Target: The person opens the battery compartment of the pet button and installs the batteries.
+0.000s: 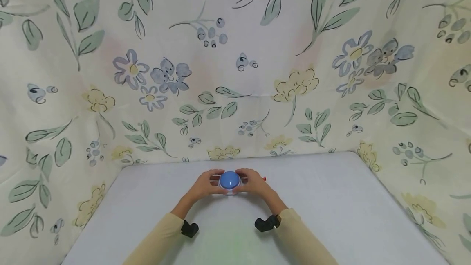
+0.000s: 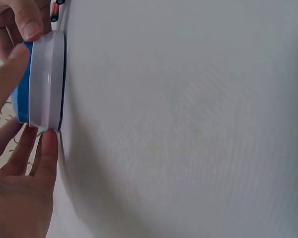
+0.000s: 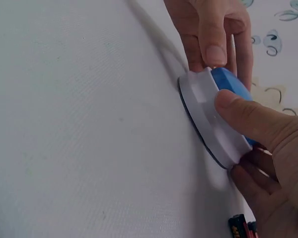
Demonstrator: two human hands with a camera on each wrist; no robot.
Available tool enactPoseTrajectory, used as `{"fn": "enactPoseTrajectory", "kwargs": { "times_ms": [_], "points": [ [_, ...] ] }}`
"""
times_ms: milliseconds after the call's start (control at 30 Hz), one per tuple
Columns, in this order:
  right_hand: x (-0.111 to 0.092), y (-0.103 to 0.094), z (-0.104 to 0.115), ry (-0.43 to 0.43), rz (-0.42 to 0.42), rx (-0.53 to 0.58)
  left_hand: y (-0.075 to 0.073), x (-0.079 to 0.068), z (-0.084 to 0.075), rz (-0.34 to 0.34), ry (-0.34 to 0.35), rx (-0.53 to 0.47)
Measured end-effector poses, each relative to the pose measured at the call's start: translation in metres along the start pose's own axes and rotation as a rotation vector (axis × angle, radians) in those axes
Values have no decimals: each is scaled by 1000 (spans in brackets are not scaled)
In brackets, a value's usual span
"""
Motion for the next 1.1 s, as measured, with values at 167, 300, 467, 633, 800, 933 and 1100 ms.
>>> {"fn": "enactPoseTrajectory", "kwargs": {
  "times_ms": [167, 300, 467, 633, 800, 933, 1100],
  "points": [
    [0, 3, 1, -7, -3, -7, 0, 0, 0, -35, -17, 21],
    [0, 3, 0, -18, -1, 5, 0, 0, -1, -44, -25, 34],
    [-1, 2, -2, -23, -5, 22, -1, -1, -2, -53, -10, 35],
    [-3, 1, -3, -31, 8, 55, -1, -5, -2, -55, -4, 17],
    [-7, -1, 2, -44, 4, 86, -1, -10, -7, -71, 22, -36],
    [-13, -4, 6, -81, -7, 109, 1, -15, -14, -82, 44, -82],
    [-19, -7, 9, -90, -17, 137, 0, -27, -39, -69, 71, -138]
  ]
}}
Point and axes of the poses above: each hand's wrist, its own x-axis towards the middle knuckle, its own y-axis out of the palm, z = x × y, the point moved 1 cm from there along x, towards the middle knuckle, and after that the axes turned 2 degrees about -y, right-handed, at the moved point
